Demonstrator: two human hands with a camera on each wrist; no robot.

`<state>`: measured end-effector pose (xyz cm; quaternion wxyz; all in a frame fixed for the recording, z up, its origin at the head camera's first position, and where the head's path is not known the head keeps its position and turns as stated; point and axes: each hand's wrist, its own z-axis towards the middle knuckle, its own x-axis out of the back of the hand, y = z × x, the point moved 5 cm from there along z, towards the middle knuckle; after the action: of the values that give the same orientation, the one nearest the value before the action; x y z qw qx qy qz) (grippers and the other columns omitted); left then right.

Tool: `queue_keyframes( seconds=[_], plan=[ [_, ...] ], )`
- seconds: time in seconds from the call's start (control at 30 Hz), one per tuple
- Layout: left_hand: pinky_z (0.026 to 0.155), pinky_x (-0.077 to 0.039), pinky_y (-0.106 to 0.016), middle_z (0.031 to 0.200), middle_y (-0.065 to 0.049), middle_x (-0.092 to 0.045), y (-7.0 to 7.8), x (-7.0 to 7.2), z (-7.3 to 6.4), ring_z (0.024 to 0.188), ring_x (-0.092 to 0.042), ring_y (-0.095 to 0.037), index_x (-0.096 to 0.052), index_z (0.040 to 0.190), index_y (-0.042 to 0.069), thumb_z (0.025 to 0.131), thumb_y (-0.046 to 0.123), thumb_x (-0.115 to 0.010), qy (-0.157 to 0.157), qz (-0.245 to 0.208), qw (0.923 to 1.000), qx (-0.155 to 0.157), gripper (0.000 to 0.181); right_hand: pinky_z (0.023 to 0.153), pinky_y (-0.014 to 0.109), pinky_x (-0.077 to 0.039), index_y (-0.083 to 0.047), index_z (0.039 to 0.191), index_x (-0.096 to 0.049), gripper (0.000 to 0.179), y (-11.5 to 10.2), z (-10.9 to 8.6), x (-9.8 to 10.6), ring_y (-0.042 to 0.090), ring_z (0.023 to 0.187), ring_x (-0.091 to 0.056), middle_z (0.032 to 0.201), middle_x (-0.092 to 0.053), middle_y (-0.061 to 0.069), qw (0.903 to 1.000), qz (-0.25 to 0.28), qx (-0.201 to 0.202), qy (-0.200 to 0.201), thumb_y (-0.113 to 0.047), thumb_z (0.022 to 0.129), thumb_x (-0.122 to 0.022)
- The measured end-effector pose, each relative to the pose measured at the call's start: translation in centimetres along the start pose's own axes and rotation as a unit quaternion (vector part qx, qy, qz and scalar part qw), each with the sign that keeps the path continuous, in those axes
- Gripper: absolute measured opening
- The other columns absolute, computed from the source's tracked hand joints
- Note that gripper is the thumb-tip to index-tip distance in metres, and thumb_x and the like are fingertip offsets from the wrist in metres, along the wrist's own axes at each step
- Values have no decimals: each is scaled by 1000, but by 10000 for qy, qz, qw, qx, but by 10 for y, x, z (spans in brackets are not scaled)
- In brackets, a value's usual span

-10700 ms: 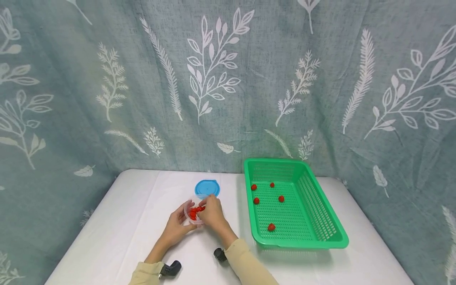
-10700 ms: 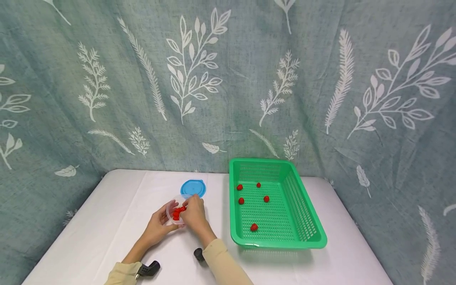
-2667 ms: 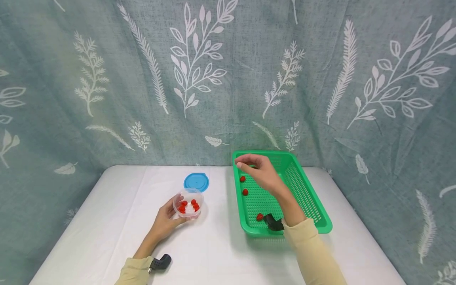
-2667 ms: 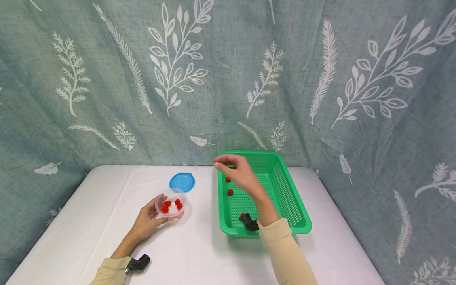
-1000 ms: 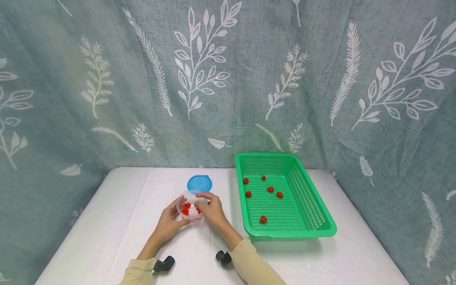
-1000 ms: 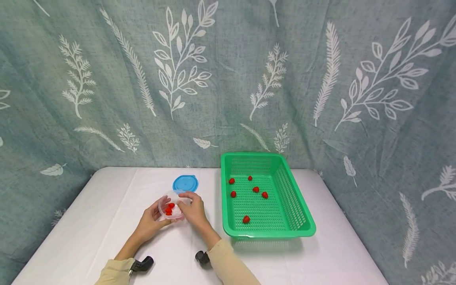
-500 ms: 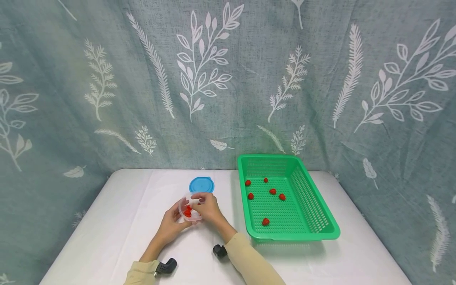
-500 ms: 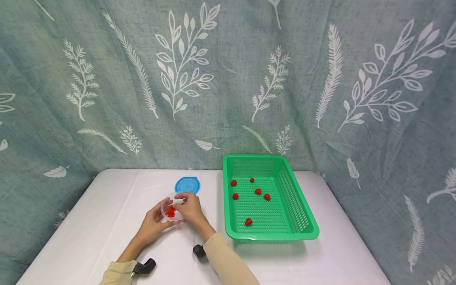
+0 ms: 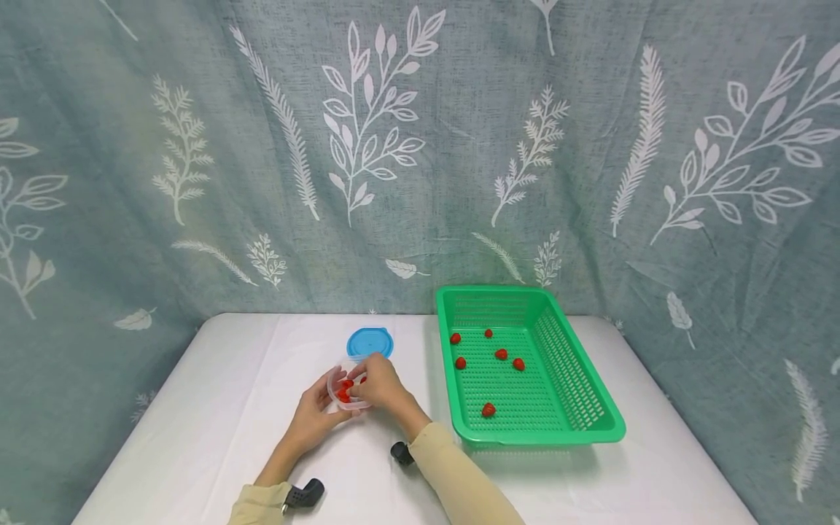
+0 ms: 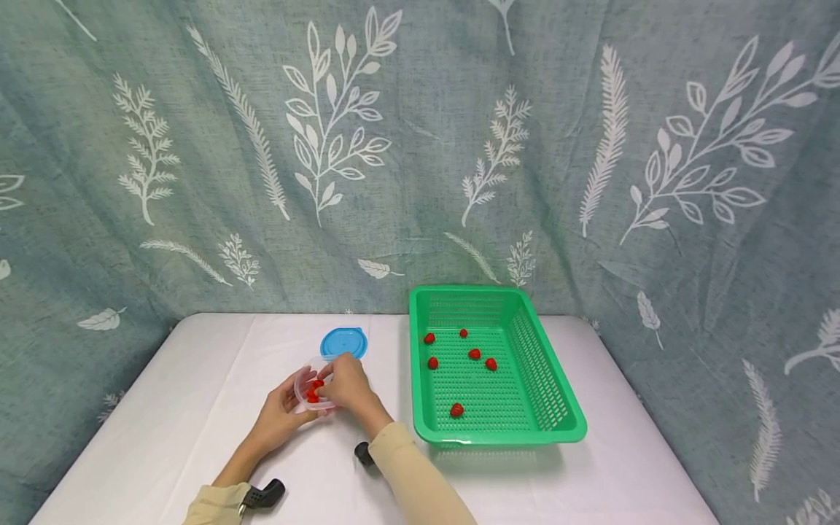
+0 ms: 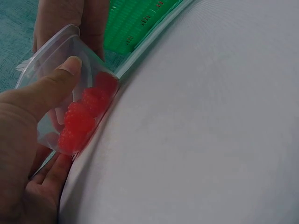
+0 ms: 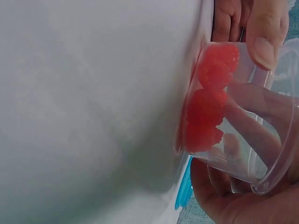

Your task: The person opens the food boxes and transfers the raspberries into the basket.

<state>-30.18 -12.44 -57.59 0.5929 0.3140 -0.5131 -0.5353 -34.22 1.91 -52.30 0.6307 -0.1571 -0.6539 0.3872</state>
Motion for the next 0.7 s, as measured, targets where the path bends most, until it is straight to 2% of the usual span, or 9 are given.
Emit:
queue_keyframes(
  seconds=[0.1,0.23,0.37,0.47,0.7],
  plan=[
    [117,-36,-39,151,-19,-51,0,0,0,142,-46,-36,-39,154,-1,78,13,-89,3,15,10000,-36,92,56,20,-50,-5,88,-80,8,-1,0,0,10,72,-57,90,-70,8,9999,-109,-8,-1,-6,81,-84],
    [116,-36,-45,151,-22,-50,1,-1,-1,142,-46,-40,-38,153,-3,79,12,-88,-1,28,9998,-179,90,52,19,-47,-6,87,-79,10,-2,1,0,11,67,-55,87,-70,7,9997,-250,-67,-14,-7,79,-86],
    [116,-35,-51,151,-23,-50,2,-1,-1,143,-44,-40,-39,153,-3,78,8,-87,1,-91,9998,-170,89,58,20,-47,-8,92,-80,15,-4,1,0,13,79,-52,98,-65,7,9982,-553,-127,-174,-11,78,-87],
    [116,-36,-52,150,-23,-51,1,0,-1,142,-45,-39,-39,152,-3,77,5,-88,-16,-194,9997,-173,90,60,21,-47,-8,90,-79,15,-5,0,-1,15,83,-50,99,-59,7,9970,-699,-177,-282,-12,78,-87],
    [118,-35,-52,150,-20,-52,4,0,-2,142,-47,-37,-40,153,0,76,6,-88,-47,-160,9999,-8,91,56,20,-43,-5,75,-73,20,-5,-1,1,15,78,-48,84,-56,4,9953,-955,9,-177,-15,75,-90]
  ],
)
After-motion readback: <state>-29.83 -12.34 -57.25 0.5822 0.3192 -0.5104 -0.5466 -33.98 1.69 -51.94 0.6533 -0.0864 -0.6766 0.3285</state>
